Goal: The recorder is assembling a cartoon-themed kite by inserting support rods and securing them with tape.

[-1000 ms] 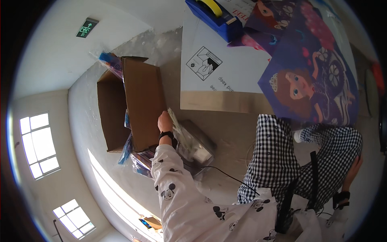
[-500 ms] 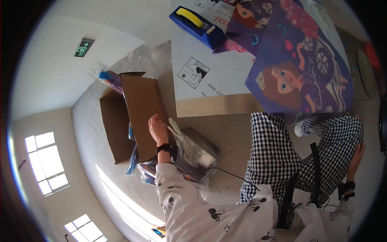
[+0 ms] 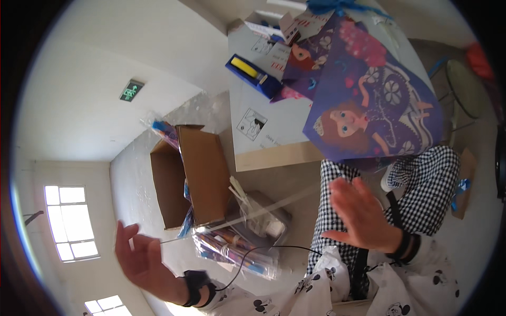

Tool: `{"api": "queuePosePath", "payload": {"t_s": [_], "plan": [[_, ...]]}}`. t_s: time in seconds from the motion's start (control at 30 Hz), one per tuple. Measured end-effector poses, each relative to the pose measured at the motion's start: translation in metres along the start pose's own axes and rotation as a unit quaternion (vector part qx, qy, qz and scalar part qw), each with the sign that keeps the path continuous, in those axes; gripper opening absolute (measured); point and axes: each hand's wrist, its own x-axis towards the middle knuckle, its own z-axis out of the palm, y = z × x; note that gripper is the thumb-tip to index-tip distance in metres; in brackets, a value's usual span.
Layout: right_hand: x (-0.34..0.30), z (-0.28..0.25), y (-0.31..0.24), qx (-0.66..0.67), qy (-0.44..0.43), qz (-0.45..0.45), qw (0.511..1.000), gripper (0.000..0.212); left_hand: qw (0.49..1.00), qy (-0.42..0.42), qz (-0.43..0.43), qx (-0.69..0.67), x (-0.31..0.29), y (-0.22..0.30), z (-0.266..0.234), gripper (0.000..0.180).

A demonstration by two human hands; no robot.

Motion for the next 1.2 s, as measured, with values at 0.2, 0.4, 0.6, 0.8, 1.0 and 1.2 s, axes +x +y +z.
{"api": "queuePosePath", "payload": {"t_s": [0.2,0.4,0.6,0.8,1.0,1.2], "plan": [[-0.055,-0.004,0.027,0.169,-0.099,0.198,0.960,0.036,0.942,-0.115,-0.126,-0.289,0.010,0.002,0.128,0.050],[-0.100,-0.034,0.037,0.024,0.191,0.197,0.961,0.039,0.866,-0.315,-0.118,-0.369,0.024,0.000,0.277,0.045],[-0.093,-0.038,0.068,-0.138,0.235,0.273,0.923,0.047,0.813,-0.413,-0.098,-0.399,0.027,0.055,0.310,0.044],[-0.113,0.000,0.095,0.396,0.090,0.408,0.818,0.021,0.819,-0.503,-0.052,-0.271,0.054,0.053,0.376,0.042],[-0.101,-0.004,0.113,0.450,0.199,0.421,0.762,0.021,0.950,-0.304,0.065,-0.010,0.138,-0.038,0.505,0.066],[-0.099,-0.005,0.120,0.465,0.207,0.458,0.729,0.023,0.970,-0.231,0.079,-0.005,0.154,-0.066,0.579,0.043]]}}
